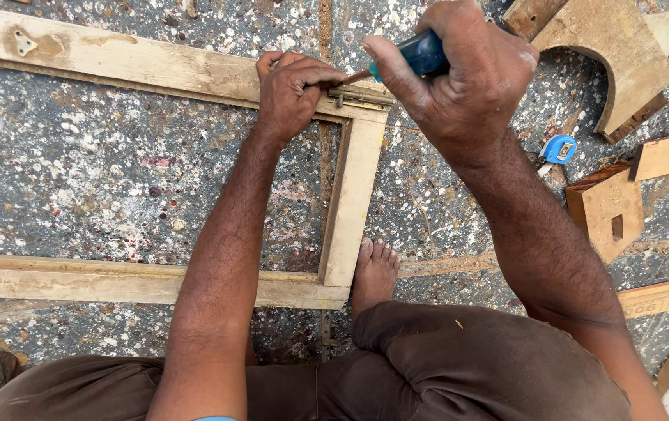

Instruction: The person attaches a metal hinge to a wooden frame using a screwdriver to tighten screws while sitting on a concrete surface near wood scraps.

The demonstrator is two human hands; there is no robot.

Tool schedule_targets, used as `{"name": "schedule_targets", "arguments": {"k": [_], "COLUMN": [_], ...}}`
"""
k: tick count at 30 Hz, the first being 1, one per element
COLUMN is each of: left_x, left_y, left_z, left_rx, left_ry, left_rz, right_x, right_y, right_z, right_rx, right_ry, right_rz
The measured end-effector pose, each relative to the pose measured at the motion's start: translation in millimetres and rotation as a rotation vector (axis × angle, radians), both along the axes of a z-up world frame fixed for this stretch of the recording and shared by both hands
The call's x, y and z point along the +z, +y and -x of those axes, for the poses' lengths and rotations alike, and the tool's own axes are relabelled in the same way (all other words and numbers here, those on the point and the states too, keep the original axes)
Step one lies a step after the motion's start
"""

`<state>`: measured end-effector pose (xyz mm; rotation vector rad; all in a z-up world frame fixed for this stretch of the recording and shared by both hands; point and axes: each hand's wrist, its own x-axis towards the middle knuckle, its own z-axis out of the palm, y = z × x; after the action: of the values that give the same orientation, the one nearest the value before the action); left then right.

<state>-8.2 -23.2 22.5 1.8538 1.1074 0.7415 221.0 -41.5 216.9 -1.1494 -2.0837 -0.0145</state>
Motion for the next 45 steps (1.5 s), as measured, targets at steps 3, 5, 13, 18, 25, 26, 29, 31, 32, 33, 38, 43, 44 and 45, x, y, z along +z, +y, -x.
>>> {"name": "schedule_targets", "arguments": {"k": [3,5,13,18,25,26,29,31,32,33,38,43,44,45], "left_x": [1.1,0.6,-6.2,-10.4,-11.4,-9.9,-3.7,-0.3,0.3,0.0,-3.1,-3.0,-3.5,-4.5], "left_y": [0.4,0.6,1.3,0.0,2.2,1.6,-0.6,-0.3,0.7,0.4,-1.1,0.3,0.3,0.1], "left_z": [0.0,-1.1,-0.9,-0.2,-0.6,-0.8,-1.7,-0.8,-0.4,-0.2,1.9,3.0,3.3,3.5], "left_rx": [0.000,0.005,0.000,-0.002,0.003,0.000,-0.001,-0.010,-0.015,-0.011,0.029,0.043,0.040,0.043], "left_ry": [0.004,0.007,0.023,0.025,0.087,0.086,0.076,0.076,0.076,0.073,-0.002,-0.041,-0.040,-0.052], "left_rz": [0.001,0.004,-0.002,-0.032,-0.068,-0.072,-0.005,-0.030,-0.042,-0.046,-0.051,-0.029,-0.021,-0.015], "right_x": [-3.6,-6.0,-1.2,6.4,0.9,-0.3,-1.3,-0.8,-0.9,-1.9,-15.1,-22.5,-24.3,-26.6], "right_y": [-1.3,-3.5,-3.6,-2.7,0.0,2.0,5.9,5.2,5.1,3.3,8.3,6.4,10.5,16.4], "right_z": [1.2,2.3,16.0,15.8,44.4,46.8,47.2,47.2,47.6,49.2,60.2,70.8,69.8,68.3], "right_rx": [-0.005,-0.006,0.012,0.010,0.176,0.230,0.316,0.299,0.298,0.312,0.326,0.338,0.449,0.560], "right_ry": [0.024,0.031,-0.145,-0.194,0.187,0.304,0.592,0.697,0.752,0.811,1.041,1.057,1.003,0.949], "right_rz": [0.003,0.011,-0.142,-0.144,0.055,0.101,0.268,0.395,0.447,0.480,0.505,0.454,0.489,0.523]}}
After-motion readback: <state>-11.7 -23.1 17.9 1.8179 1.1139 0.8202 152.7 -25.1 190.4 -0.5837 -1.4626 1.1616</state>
